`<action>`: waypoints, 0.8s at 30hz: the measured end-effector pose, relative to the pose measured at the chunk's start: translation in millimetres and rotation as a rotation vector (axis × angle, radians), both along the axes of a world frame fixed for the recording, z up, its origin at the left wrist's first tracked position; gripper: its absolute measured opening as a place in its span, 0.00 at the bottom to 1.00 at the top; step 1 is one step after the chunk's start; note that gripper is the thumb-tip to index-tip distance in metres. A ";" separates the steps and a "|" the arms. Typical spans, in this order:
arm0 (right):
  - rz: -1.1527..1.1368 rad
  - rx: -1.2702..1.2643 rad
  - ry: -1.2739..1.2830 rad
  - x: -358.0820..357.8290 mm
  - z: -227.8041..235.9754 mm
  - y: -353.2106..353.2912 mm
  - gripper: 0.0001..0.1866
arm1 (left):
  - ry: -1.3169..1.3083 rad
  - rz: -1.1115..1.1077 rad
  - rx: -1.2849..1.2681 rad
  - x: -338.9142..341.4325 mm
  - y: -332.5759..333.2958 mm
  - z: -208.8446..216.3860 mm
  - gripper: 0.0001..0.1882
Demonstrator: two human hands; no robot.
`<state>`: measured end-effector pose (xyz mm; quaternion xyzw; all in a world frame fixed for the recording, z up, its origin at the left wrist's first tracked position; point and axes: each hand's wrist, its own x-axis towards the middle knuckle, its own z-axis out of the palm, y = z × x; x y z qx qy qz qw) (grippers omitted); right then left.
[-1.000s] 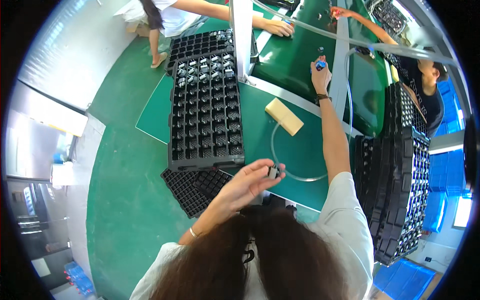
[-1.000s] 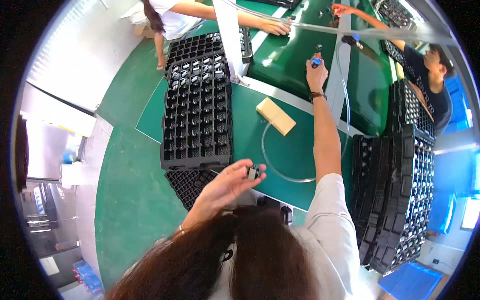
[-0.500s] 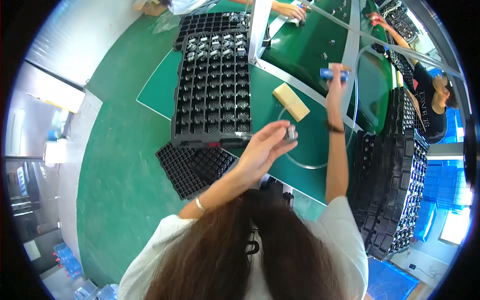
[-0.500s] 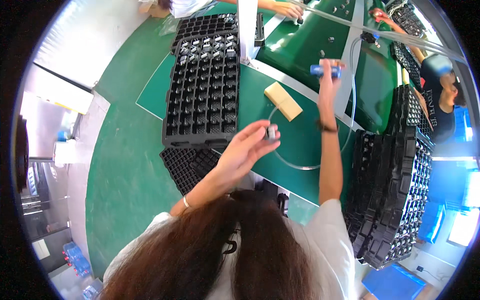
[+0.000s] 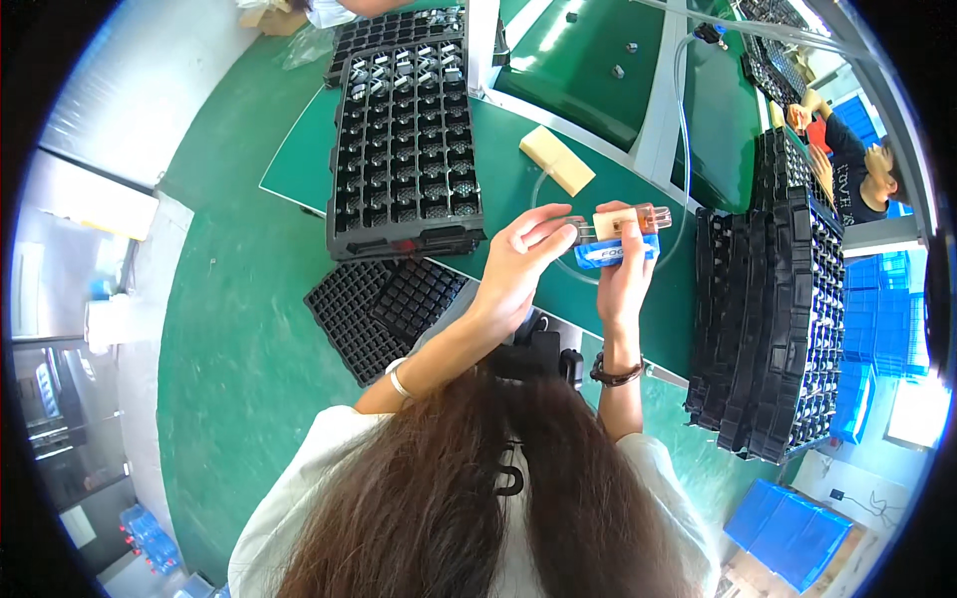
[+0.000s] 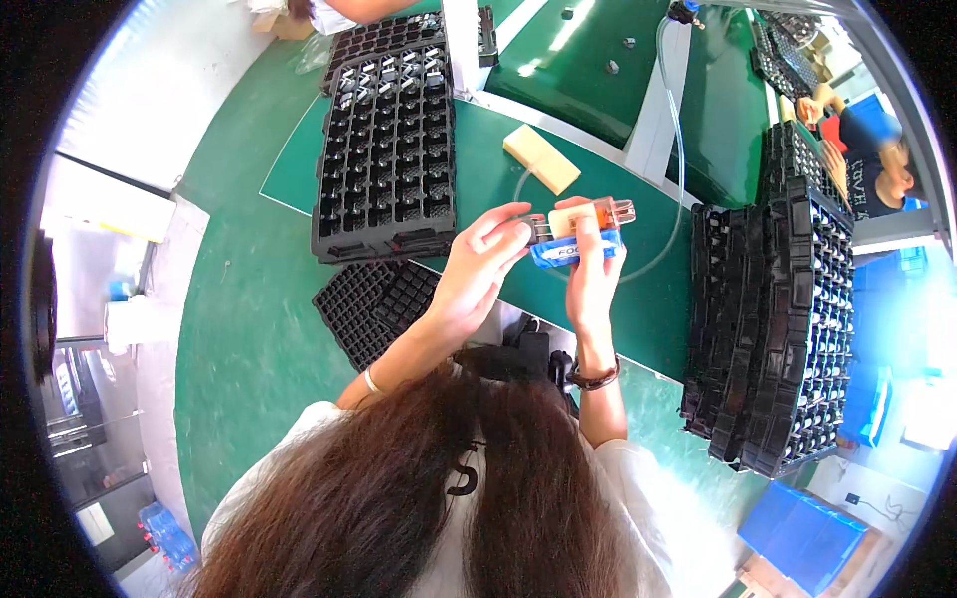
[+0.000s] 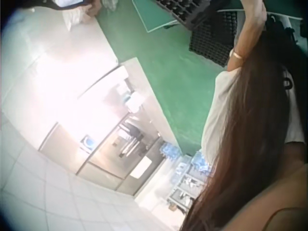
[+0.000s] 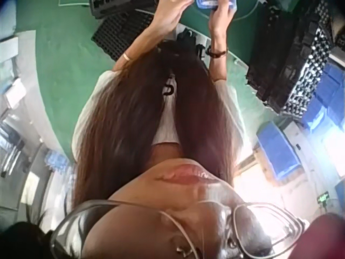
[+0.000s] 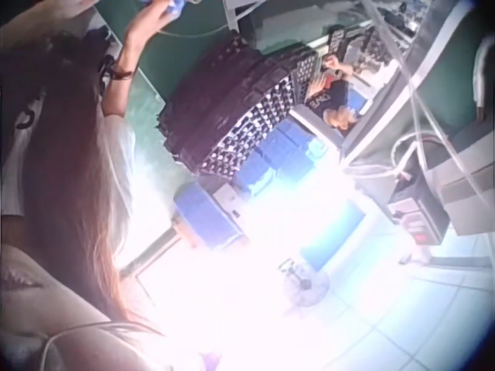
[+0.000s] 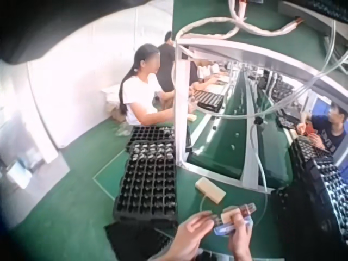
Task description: Assembling small electronic components by placing them into a plastic housing on a factory production line.
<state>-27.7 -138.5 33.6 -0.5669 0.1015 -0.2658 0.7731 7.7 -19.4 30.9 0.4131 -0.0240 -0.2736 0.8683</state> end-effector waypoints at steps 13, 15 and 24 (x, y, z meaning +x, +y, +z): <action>0.231 -0.046 0.111 -1.2 -27.1 -9.6 0.15 | -0.047 -0.118 0.085 -7.1 17.2 -18.8 0.25; 0.132 -0.029 0.070 29.0 -43.9 -25.2 0.17 | -0.100 -0.088 0.133 -4.5 20.4 -11.7 0.26; -0.045 -0.731 0.253 131.1 -80.3 -66.8 0.17 | -0.456 0.139 0.301 63.4 96.4 11.6 0.14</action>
